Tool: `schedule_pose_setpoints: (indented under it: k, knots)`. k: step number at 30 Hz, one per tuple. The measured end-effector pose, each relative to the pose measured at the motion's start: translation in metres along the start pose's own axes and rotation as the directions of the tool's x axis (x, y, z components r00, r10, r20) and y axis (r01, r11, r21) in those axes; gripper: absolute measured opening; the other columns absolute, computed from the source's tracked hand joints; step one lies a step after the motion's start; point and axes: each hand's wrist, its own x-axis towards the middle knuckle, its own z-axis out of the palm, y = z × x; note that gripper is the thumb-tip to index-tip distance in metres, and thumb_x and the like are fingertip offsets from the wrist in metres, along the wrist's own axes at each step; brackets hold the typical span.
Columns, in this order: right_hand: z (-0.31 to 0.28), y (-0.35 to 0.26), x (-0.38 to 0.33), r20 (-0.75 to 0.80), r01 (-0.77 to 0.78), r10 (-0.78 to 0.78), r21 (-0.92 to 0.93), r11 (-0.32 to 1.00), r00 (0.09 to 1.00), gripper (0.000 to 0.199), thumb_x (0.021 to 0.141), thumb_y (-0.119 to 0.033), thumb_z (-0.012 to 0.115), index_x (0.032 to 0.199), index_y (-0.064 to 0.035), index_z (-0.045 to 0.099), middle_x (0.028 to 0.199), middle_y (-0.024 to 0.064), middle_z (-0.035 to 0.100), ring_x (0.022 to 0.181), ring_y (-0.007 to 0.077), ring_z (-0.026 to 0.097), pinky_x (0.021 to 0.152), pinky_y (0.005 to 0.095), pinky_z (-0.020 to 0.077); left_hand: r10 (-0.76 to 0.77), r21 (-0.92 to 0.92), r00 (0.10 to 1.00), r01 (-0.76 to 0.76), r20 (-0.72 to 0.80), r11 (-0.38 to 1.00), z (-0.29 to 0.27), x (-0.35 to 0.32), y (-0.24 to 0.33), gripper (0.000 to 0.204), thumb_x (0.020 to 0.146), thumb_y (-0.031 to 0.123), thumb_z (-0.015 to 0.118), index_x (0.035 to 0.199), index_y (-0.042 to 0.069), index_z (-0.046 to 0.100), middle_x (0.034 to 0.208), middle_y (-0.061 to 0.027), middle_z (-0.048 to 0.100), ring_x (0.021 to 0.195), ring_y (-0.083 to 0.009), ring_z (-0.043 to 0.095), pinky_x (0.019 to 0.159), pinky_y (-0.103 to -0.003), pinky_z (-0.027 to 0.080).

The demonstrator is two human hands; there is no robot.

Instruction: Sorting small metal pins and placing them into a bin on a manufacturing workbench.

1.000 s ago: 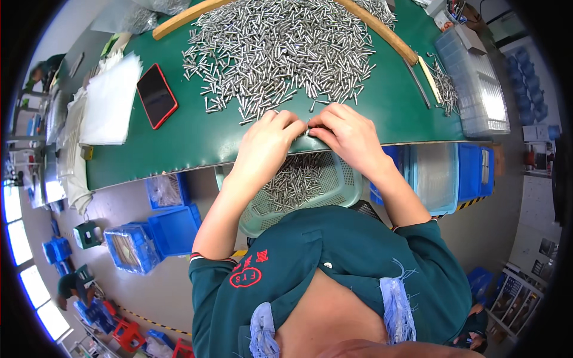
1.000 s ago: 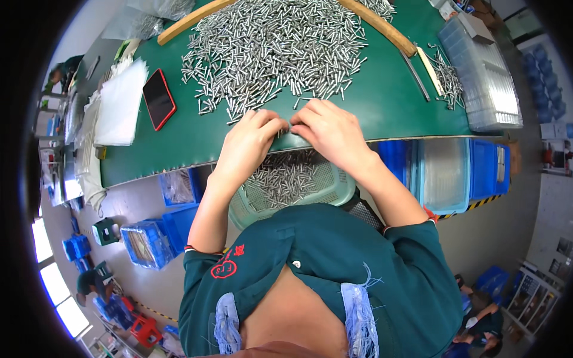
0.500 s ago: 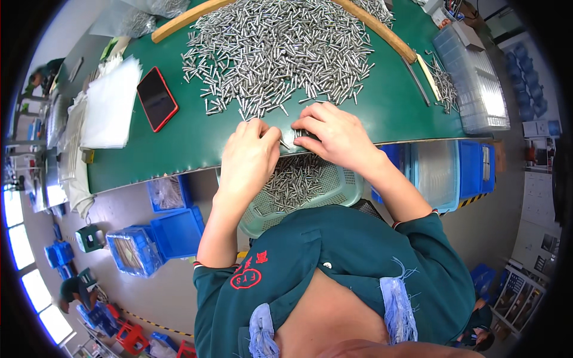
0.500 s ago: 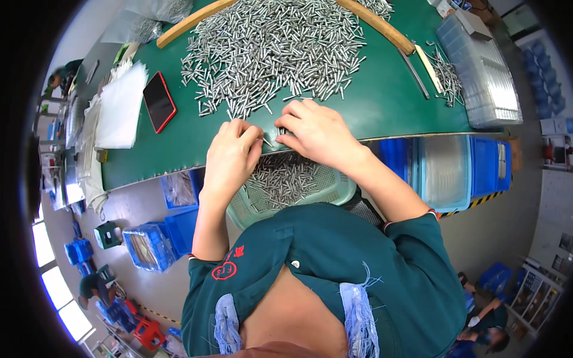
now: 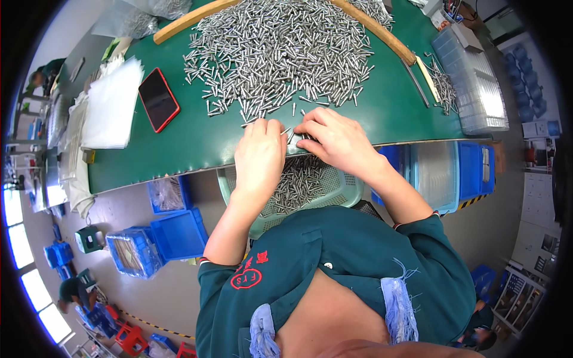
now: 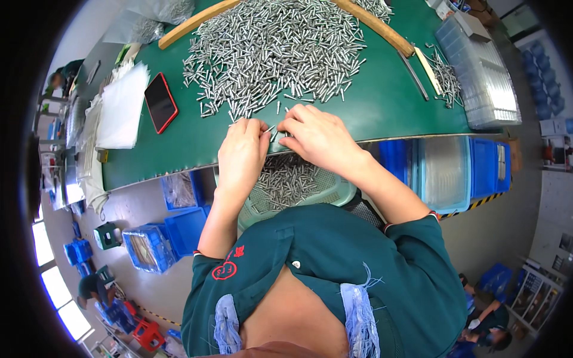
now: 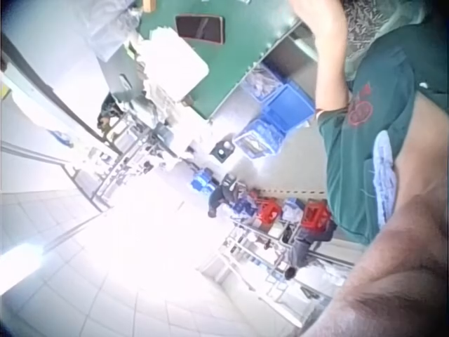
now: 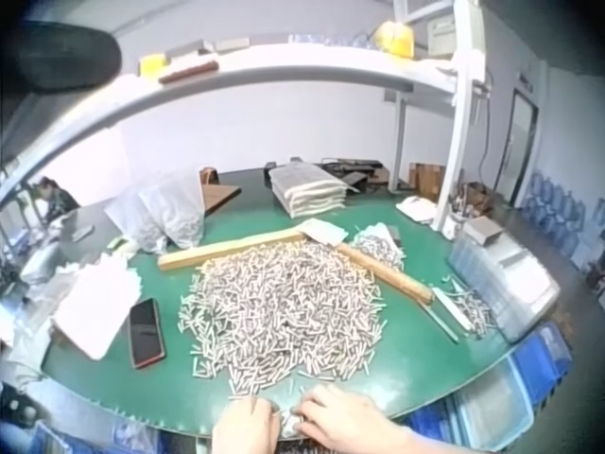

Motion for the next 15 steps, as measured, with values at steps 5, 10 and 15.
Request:
schedule_pose_setpoints:
  k: [5, 10, 15]
  knots:
    - [-0.004, -0.001, -0.002, -0.030, -0.058, 0.059, 0.037, 0.998, 0.998, 0.031, 0.077, -0.021, 0.075, 0.103, -0.0082, 0.065, 0.100, 0.0048, 0.058, 0.090, 0.0235, 0.061, 0.073, 0.0353, 0.0514, 0.004, -0.043, 0.999, -0.001, 0.053, 0.999, -0.008, -0.006, 0.003, 0.015, 0.082, 0.012, 0.067, 0.095, 0.006, 0.061, 0.088, -0.0094, 0.058, 0.084, -0.0279, 0.058, 0.071, -0.039, 0.048]
    - [-0.006, -0.002, -0.001, 0.066, -0.064, 0.059, 0.068, 0.996, 0.996, 0.032, 0.078, -0.024, 0.074, 0.103, -0.0070, 0.064, 0.098, 0.0058, 0.056, 0.090, 0.0252, 0.061, 0.074, 0.0383, 0.0516, 0.052, -0.088, 0.996, -0.046, 0.066, 0.995, -0.008, -0.008, 0.005, 0.016, 0.082, 0.012, 0.067, 0.096, 0.006, 0.062, 0.089, -0.0091, 0.057, 0.084, -0.0276, 0.058, 0.073, -0.039, 0.048]
    - [-0.008, -0.005, 0.002, 0.017, -0.021, 0.020, 0.028, 0.999, 1.000, 0.029, 0.078, -0.025, 0.074, 0.101, -0.0098, 0.065, 0.098, 0.0044, 0.057, 0.089, 0.0230, 0.061, 0.072, 0.0367, 0.0514, 0.036, -0.141, 0.999, -0.031, 0.033, 0.990, -0.006, -0.014, 0.004, 0.016, 0.084, 0.012, 0.066, 0.098, 0.006, 0.063, 0.088, -0.0094, 0.057, 0.084, -0.0264, 0.059, 0.073, -0.038, 0.049]
